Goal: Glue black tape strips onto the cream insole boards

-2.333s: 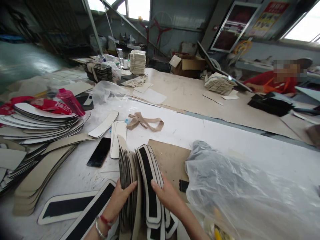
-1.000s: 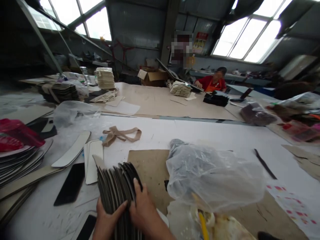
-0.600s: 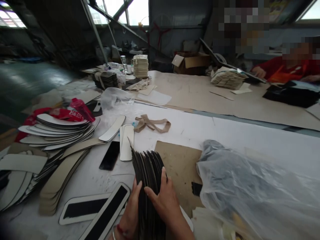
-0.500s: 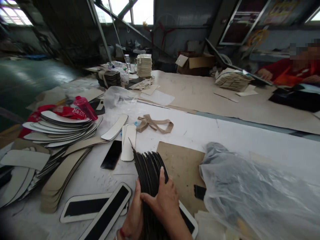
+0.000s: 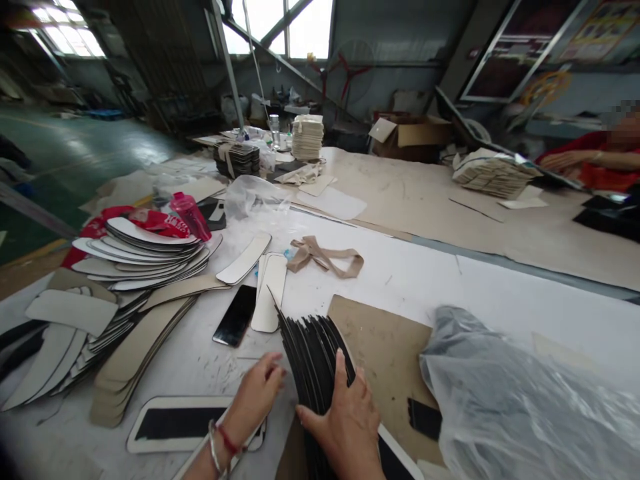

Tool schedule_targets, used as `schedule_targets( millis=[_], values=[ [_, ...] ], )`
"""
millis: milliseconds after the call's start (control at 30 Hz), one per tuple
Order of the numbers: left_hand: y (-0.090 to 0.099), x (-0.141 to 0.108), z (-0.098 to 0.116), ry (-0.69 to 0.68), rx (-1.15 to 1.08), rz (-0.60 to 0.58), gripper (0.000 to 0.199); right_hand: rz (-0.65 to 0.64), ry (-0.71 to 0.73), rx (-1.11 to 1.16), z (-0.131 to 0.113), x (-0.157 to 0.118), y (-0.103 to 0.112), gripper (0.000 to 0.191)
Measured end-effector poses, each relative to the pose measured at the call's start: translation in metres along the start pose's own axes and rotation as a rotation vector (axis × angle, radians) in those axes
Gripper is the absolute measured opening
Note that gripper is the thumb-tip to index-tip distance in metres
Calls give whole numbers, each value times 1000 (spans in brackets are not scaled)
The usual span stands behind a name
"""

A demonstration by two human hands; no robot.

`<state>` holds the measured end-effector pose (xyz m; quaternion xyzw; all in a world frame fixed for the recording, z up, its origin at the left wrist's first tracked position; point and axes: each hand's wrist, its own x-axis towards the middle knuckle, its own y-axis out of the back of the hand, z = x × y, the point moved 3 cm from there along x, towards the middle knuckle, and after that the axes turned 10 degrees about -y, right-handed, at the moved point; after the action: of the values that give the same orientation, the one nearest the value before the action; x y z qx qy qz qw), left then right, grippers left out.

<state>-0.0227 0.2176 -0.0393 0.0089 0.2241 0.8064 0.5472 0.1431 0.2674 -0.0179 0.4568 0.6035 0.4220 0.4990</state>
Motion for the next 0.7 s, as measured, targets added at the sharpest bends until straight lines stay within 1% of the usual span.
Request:
schedule_targets(
  millis=[67,100,133,167,200,233,267,333,433,500,567,600,667,700],
  values=[
    [24,30,19,-304,399,160,44,1,1,1,0,1,0,94],
    [31,46,28,-415,589,162,51,1,0,0,0,1,-1,94],
    [37,62,35,-475,762,145,58,2,-2,-2,0,1,-1,94],
    [42,78,40,-509,915,102,58,4,-2,-3,1,1,-2,95],
    [45,93,45,-545,1047,17,52,6,0,-4,1,2,-2,96],
    [46,106,48,-587,1151,-93,43,8,4,-4,1,2,-3,96],
    [47,118,52,-617,1188,-166,33,11,8,-6,2,2,-4,96],
    [50,134,60,-677,1210,-269,23,16,15,-9,3,3,-5,96],
    [57,147,79,-768,1220,-319,19,6,23,-12,5,4,-5,95],
    [67,150,95,-815,1239,-306,20,-10,21,-12,5,3,-4,94],
    [85,151,111,-837,1268,-266,22,-21,13,-11,5,3,-1,95],
    [97,151,119,-838,1285,-241,22,-20,10,-10,4,2,0,95],
    [130,146,134,-824,1330,-161,23,-16,10,-6,3,2,2,95],
    [151,140,140,-814,1362,-96,24,-14,13,-3,3,1,3,94]
  ],
)
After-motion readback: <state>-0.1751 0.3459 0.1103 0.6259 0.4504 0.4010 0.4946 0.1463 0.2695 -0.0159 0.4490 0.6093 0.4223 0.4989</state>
